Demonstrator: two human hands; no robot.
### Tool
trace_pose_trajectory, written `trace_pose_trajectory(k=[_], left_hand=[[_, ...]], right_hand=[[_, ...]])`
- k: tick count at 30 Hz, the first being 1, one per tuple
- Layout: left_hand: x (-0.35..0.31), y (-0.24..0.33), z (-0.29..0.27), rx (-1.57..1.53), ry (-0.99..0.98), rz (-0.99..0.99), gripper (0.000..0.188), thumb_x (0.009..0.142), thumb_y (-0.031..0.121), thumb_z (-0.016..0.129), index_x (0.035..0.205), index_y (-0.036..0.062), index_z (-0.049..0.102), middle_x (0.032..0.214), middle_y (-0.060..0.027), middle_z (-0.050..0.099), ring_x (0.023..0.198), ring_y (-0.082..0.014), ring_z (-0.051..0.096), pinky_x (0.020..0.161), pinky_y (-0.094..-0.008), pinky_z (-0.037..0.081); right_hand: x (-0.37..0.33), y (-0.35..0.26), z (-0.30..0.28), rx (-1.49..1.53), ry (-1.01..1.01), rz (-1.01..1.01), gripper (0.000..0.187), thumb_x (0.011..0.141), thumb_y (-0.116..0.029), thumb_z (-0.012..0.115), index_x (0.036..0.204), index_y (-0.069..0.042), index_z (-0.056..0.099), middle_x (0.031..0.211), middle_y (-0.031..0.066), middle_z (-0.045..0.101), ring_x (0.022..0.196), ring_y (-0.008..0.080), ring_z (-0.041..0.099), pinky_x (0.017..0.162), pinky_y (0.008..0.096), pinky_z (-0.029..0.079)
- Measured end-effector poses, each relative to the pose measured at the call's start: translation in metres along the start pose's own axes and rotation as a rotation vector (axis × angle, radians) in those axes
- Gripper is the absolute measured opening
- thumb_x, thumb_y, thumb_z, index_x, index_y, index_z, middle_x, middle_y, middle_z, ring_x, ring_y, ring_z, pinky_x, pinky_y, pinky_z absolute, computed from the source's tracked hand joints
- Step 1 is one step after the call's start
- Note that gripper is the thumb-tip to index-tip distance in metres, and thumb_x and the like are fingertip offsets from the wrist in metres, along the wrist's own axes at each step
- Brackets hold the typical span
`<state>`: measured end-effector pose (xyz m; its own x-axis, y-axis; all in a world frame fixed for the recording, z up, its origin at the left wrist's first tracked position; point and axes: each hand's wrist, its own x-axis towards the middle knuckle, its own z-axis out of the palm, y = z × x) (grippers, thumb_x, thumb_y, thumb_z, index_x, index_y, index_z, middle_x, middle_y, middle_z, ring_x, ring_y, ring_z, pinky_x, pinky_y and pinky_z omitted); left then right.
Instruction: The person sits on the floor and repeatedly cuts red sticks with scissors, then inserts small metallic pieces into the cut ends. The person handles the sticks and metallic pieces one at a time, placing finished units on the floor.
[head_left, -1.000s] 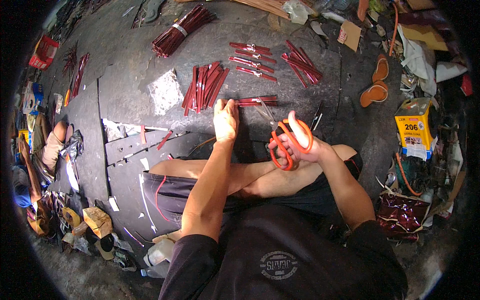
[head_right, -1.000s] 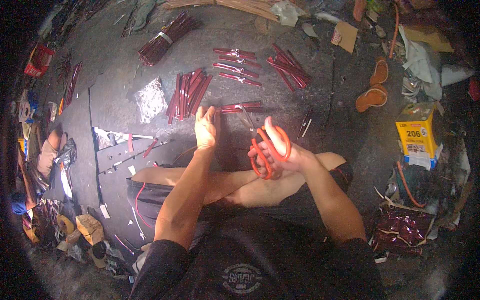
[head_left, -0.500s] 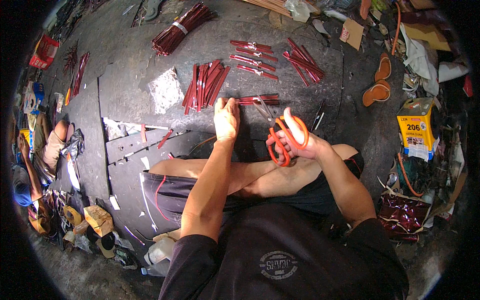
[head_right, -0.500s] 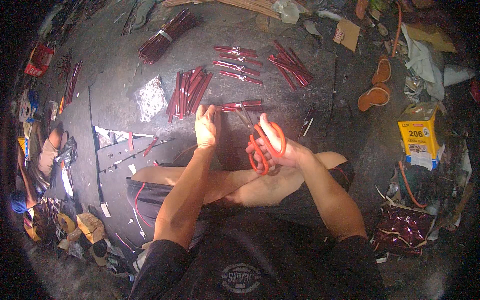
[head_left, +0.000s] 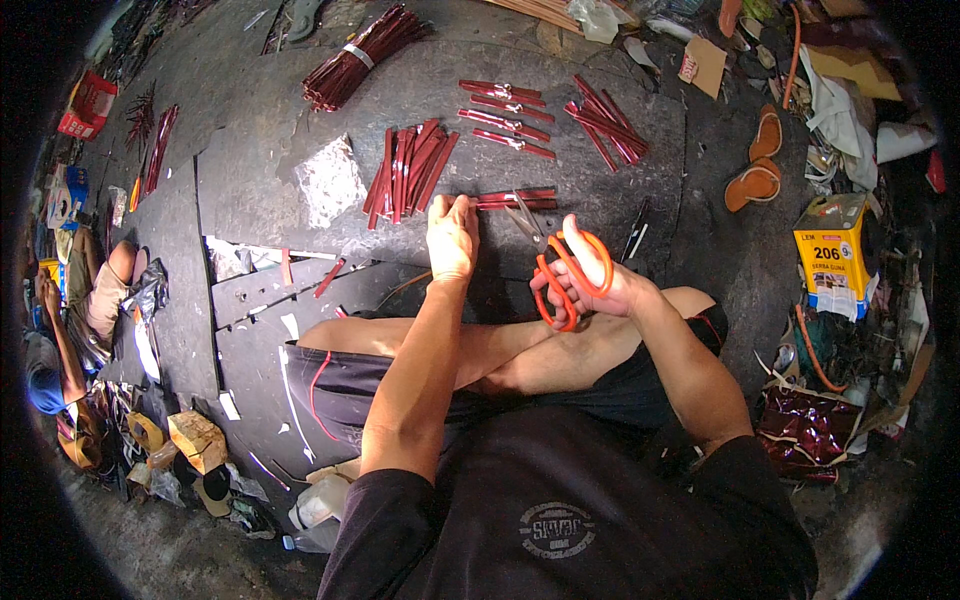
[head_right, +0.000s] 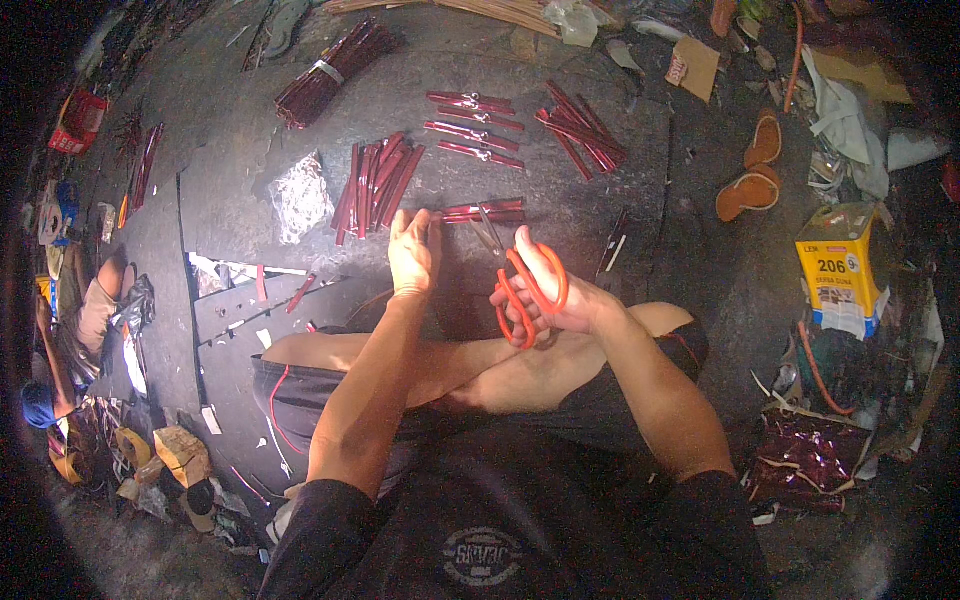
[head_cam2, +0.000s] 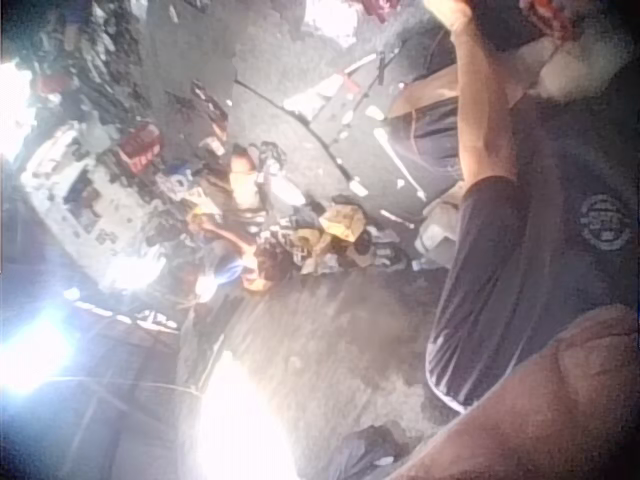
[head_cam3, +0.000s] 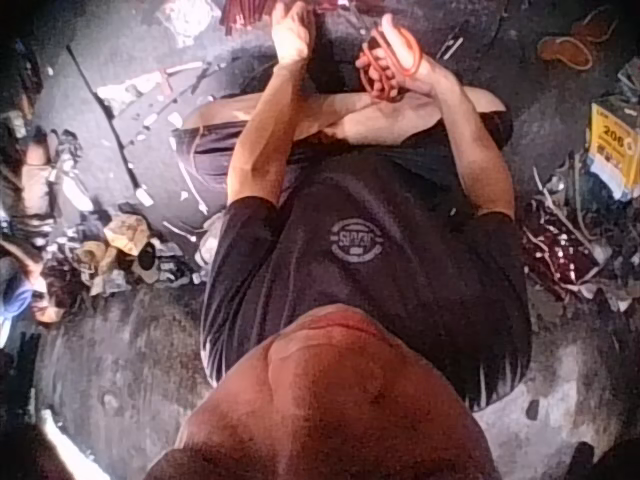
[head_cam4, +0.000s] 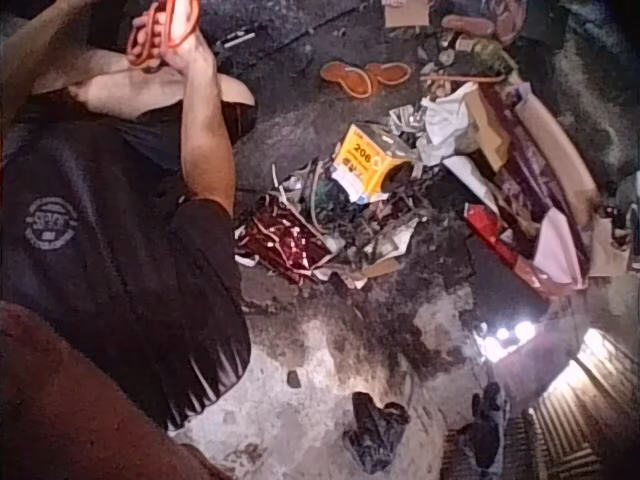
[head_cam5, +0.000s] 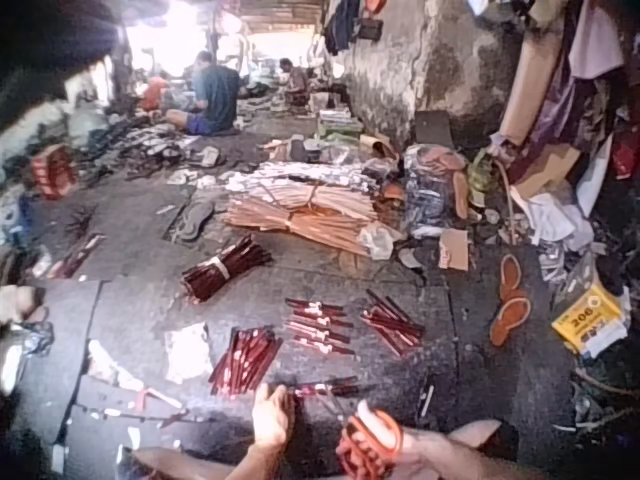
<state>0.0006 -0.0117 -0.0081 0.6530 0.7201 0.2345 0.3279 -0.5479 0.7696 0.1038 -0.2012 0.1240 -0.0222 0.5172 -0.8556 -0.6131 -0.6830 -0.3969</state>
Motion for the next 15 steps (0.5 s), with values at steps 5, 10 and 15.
trace_pose_trajectory(k=[5,10,15], left_hand=[[0.0005,0.001,-0.0007,0.02,0.008,0.008,0.005,0.083,0.003,0.067,0.085,0.0045,0.063,0.084,-0.0147,0.057,0.081,-0.0324,0.056,0.074,-0.04,0.047],[0.0009,0.0039,-0.0022,0.043,0.004,-0.017,0.007,0.081,0.002,0.067,0.088,0.0048,0.065,0.085,-0.0148,0.057,0.083,-0.0328,0.057,0.075,-0.0395,0.048],[0.0009,0.0097,-0.0081,-0.008,-0.022,-0.032,0.009,0.082,0.005,0.069,0.09,0.0061,0.066,0.088,-0.015,0.057,0.087,-0.0346,0.057,0.078,-0.0412,0.048]], right_hand=[[0.0002,-0.0036,0.0001,-0.01,0.006,0.019,0.11,0.077,-0.092,0.024,0.109,0.007,0.058,0.075,0.0087,0.056,0.067,0.0251,0.063,0.07,0.0395,0.055],[0.0038,-0.0067,-0.0047,-0.035,0.027,0.048,0.112,0.076,-0.093,0.025,0.109,0.008,0.058,0.074,0.009,0.055,0.067,0.0254,0.063,0.071,0.0414,0.055],[0.0034,-0.0098,-0.0046,-0.049,0.037,0.068,0.114,0.074,-0.094,0.025,0.109,0.01,0.057,0.074,0.0096,0.054,0.066,0.0249,0.062,0.07,0.0416,0.055]])
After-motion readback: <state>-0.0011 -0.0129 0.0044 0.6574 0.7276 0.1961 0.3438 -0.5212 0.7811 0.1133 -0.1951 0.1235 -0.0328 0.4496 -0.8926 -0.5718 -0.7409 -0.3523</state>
